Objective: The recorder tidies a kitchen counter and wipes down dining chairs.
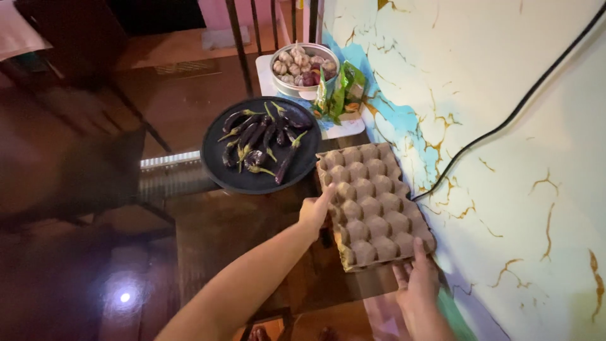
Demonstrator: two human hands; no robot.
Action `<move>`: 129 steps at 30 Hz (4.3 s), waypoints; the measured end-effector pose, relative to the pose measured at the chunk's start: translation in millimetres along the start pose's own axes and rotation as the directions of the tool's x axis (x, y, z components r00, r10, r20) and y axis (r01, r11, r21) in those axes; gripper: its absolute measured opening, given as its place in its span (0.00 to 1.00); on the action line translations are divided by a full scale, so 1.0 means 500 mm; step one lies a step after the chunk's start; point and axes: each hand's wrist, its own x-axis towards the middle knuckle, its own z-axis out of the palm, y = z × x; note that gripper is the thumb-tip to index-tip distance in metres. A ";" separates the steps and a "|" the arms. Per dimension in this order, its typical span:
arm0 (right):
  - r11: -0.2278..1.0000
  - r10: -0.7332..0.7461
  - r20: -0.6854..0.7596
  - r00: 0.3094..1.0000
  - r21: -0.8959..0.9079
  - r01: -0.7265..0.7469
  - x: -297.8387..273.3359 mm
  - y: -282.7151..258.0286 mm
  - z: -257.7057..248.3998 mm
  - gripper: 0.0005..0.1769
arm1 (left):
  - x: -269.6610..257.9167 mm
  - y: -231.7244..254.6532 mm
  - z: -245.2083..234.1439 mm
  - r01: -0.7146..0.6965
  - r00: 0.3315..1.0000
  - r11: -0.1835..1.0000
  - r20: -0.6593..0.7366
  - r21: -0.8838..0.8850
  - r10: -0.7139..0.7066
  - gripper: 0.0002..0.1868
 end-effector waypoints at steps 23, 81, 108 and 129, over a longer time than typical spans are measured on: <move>0.994 0.092 -0.005 0.996 0.066 -0.092 0.067 0.026 -0.035 0.33 | -0.014 0.031 -0.004 0.138 0.989 0.990 0.060 -0.021 -0.136 0.36; 0.727 0.686 0.706 0.177 -0.653 -0.211 -1.112 0.484 0.243 0.29 | -0.900 -0.282 -1.045 -0.467 0.846 0.322 -0.310 -0.824 0.434 0.19; 0.137 0.990 0.133 -0.052 -0.988 0.077 -1.401 1.097 0.314 0.21 | -1.059 -0.666 -1.381 -0.784 0.621 -0.061 -0.782 -0.618 -0.054 0.16; 0.198 0.979 0.201 0.028 -0.977 0.075 -1.509 1.191 0.561 0.29 | -0.881 -0.553 -1.681 -0.673 0.734 0.101 -0.678 -0.732 -0.025 0.15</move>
